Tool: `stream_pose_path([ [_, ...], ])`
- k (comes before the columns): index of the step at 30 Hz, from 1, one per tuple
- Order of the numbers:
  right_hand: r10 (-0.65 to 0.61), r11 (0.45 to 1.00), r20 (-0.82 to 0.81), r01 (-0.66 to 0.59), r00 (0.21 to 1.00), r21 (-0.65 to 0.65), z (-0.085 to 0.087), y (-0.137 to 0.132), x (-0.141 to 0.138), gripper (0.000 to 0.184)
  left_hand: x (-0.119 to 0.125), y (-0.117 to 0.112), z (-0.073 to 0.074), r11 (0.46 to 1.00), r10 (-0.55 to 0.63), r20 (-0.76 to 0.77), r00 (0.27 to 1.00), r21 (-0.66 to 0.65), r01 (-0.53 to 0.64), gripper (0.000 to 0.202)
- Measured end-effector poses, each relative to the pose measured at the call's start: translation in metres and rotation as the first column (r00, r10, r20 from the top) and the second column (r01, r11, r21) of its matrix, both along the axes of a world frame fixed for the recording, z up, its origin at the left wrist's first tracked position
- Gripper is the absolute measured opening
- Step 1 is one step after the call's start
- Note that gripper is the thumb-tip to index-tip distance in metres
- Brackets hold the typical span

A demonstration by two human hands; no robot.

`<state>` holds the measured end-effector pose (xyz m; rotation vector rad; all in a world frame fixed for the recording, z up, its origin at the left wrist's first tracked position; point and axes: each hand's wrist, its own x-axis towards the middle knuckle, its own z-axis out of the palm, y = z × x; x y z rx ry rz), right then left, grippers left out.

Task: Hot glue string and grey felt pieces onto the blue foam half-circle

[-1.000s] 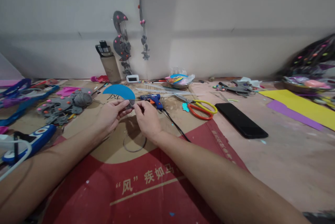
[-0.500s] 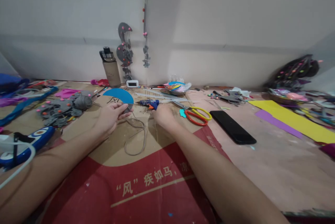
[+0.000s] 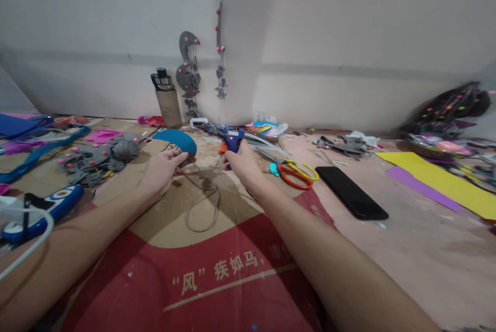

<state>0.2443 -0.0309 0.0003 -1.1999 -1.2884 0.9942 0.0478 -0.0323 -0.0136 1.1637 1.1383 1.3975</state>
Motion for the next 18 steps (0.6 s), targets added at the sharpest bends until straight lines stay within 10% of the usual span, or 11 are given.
stream_pose_path([
  [8,0.249,0.966,-0.081,-0.241,0.965,0.098,0.006,-0.02,-0.015,0.029,-0.002,0.001,0.009,0.998,0.038,0.183,0.982,-0.065,-0.026,0.005],
  [18,0.026,0.96,0.336,-0.117,0.942,0.253,0.0,-0.029,-0.013,0.025,-0.003,0.002,0.011,0.993,0.092,0.176,0.98,-0.093,-0.077,0.011],
])
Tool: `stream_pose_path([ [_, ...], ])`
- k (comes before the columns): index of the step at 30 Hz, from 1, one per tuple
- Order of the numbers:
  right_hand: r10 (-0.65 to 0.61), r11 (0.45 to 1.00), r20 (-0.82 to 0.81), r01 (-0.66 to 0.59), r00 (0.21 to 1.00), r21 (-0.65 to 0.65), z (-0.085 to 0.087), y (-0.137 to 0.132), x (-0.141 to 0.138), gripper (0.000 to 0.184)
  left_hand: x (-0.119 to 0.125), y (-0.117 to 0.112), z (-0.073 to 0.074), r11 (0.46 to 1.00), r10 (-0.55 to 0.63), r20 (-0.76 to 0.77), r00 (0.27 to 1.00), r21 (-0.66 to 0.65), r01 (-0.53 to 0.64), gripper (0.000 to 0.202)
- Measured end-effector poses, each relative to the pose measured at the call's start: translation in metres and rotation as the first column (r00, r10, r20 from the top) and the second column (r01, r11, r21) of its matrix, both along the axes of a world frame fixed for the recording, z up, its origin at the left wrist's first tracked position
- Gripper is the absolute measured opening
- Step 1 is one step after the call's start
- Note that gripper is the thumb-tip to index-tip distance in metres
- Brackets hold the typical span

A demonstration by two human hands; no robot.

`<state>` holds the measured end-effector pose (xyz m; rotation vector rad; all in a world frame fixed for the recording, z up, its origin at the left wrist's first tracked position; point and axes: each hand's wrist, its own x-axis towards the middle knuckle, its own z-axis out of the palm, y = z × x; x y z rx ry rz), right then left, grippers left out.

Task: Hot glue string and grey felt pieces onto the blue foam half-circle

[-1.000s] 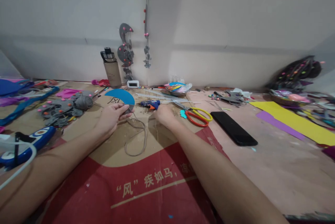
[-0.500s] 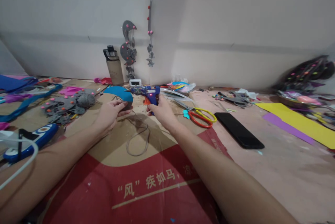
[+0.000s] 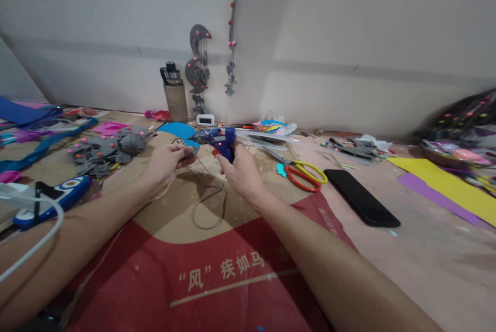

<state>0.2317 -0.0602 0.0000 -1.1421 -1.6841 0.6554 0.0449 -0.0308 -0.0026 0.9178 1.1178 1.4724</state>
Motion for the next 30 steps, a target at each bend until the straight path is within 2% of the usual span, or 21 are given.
stream_pose_path([
  [3,-0.063,0.995,0.099,0.054,0.993,0.084,0.0015,-0.0017,-0.0011,0.029,-0.0001,0.0002,0.0003,1.0,-0.019,0.003,1.0,0.008,0.019,0.01],
  [8,-0.082,0.975,0.173,0.043,0.982,0.218,0.0005,-0.003,-0.0047,0.036,-0.0002,-0.0005,0.0008,0.999,-0.038,0.008,0.999,0.018,0.038,0.011],
  [16,-0.065,0.977,0.192,0.023,0.979,0.211,-0.0048,-0.0041,-0.0058,0.04,0.0013,-0.0021,0.0019,1.0,-0.016,0.016,1.0,0.025,0.016,0.012],
  [30,-0.098,0.976,0.214,0.052,0.972,0.21,-0.0066,-0.0055,-0.0062,0.04,0.0013,-0.0038,0.0023,0.998,-0.051,-0.008,0.999,0.03,0.052,0.011],
])
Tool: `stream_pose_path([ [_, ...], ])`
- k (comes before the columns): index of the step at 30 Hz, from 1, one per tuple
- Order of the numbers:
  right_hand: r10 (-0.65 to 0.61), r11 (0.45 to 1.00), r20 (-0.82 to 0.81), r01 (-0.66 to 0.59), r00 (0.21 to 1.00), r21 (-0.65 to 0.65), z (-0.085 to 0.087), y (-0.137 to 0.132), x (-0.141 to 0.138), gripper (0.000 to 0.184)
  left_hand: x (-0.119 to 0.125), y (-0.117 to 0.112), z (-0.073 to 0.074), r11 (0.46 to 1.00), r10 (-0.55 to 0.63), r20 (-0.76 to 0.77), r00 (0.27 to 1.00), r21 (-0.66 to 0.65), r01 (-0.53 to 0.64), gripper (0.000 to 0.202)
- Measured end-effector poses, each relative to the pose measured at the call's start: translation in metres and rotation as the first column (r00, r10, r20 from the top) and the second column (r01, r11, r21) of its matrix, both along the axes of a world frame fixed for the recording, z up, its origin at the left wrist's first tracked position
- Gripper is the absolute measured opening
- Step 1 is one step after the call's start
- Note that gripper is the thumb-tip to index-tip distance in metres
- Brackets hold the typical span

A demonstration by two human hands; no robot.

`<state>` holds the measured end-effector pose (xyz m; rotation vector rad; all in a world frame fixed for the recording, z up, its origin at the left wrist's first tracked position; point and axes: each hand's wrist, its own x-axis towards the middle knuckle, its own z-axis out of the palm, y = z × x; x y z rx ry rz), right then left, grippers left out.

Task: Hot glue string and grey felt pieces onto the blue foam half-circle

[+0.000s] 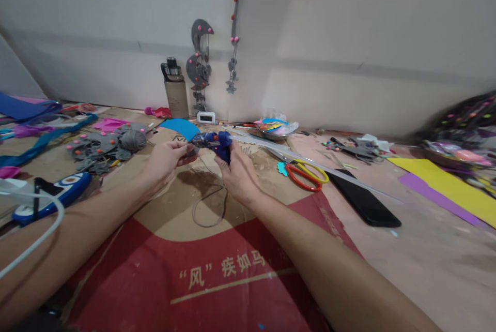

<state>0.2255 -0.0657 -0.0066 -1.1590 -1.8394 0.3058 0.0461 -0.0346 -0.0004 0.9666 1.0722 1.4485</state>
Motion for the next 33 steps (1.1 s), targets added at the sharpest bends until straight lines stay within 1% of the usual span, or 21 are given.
stream_pose_path([
  [12,-0.013,1.0,0.012,0.013,1.0,0.002,0.0001,0.0,0.0004,0.041,-0.001,0.0017,-0.0028,1.0,-0.001,0.001,1.0,0.016,0.001,0.016],
  [23,-0.031,1.0,0.015,0.031,0.999,-0.002,-0.0003,0.001,0.0019,0.042,-0.0017,0.0008,-0.0006,1.0,0.002,-0.016,1.0,0.025,-0.002,0.014],
  [29,-0.042,0.999,0.007,0.042,0.999,0.012,-0.0023,0.0028,0.0025,0.04,-0.0004,-0.0008,0.002,0.999,0.033,-0.001,0.999,0.015,-0.033,0.011],
  [33,-0.04,0.999,0.004,0.04,0.999,0.005,-0.0019,0.0028,0.0033,0.042,-0.0005,-0.0015,0.0039,0.999,0.033,0.001,0.999,0.017,-0.033,0.009],
])
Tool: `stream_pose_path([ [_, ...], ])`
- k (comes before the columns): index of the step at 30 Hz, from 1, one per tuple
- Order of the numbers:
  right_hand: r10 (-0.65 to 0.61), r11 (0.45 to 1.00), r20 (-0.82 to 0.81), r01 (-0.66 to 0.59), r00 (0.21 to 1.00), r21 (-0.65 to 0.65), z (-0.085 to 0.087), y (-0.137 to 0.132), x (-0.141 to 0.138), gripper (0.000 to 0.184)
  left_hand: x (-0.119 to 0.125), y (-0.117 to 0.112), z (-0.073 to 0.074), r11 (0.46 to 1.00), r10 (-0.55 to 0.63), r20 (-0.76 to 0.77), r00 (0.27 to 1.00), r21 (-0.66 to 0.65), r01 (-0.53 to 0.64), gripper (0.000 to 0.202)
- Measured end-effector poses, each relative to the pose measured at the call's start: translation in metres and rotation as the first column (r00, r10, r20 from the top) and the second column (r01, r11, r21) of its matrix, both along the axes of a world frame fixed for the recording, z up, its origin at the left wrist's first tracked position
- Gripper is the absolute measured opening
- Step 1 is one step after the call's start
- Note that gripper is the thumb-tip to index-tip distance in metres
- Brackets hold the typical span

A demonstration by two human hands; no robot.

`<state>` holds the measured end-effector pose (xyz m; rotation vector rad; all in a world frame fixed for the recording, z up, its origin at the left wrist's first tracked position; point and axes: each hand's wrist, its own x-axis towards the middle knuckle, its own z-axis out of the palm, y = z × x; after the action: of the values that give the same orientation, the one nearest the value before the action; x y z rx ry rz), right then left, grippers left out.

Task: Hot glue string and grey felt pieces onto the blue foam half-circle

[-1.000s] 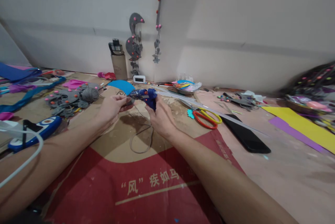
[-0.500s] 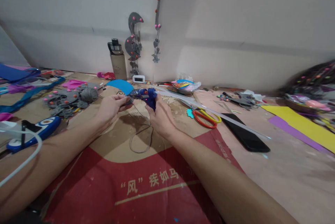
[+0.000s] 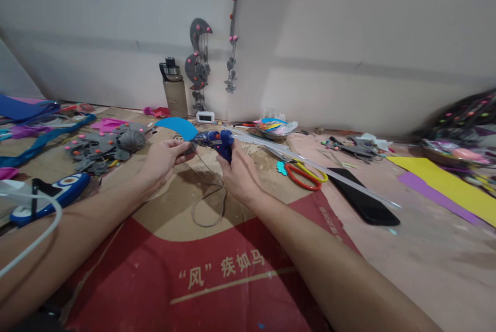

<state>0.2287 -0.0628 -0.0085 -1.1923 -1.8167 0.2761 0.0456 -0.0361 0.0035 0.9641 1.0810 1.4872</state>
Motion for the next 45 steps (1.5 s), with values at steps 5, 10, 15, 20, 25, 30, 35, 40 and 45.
stream_pose_path([
  [5,-0.01,1.0,0.01,0.01,1.0,-0.004,0.0009,-0.001,0.0004,0.042,-0.0013,0.0009,0.0001,1.0,-0.001,-0.008,1.0,0.0,0.001,0.009],
  [10,-0.027,1.0,0.016,0.027,1.0,0.003,0.0006,-0.0011,0.0006,0.043,-0.0031,0.0033,-0.002,1.0,-0.014,-0.009,1.0,0.009,0.014,0.009],
  [15,-0.038,0.999,0.03,0.037,0.999,0.015,0.0009,-0.0017,0.0012,0.04,-0.0036,0.0026,-0.0006,1.0,-0.013,-0.008,1.0,0.006,0.013,0.008],
  [20,-0.048,0.999,0.054,0.047,0.997,0.025,0.0008,-0.0032,-0.0001,0.041,-0.0016,-0.0008,0.0019,1.0,-0.017,-0.015,1.0,-0.004,0.017,0.008],
  [25,-0.036,0.999,0.05,0.035,0.998,0.028,0.0,-0.0036,-0.0019,0.04,0.0005,-0.0003,-0.0017,0.999,-0.038,-0.014,0.999,-0.009,0.037,0.01],
  [30,-0.031,0.999,0.049,0.03,0.998,0.024,0.0002,-0.0034,-0.0032,0.039,0.0003,0.0022,-0.006,0.999,-0.036,-0.015,0.999,0.001,0.036,0.013],
  [35,-0.037,0.999,0.052,0.036,0.998,0.019,0.0013,-0.0052,-0.0036,0.039,0.0003,0.0029,-0.0071,0.999,-0.044,-0.016,0.999,0.003,0.044,0.015],
  [40,-0.05,0.999,0.058,0.049,0.997,0.013,0.0014,-0.0058,-0.0024,0.037,0.0001,0.002,-0.0047,0.999,-0.037,-0.013,0.999,-0.002,0.037,0.01],
  [45,-0.065,0.998,0.059,0.064,0.996,0.028,-0.0003,-0.0041,-0.001,0.038,-0.0007,-0.0006,0.002,1.0,-0.02,0.003,1.0,0.003,0.02,0.009],
])
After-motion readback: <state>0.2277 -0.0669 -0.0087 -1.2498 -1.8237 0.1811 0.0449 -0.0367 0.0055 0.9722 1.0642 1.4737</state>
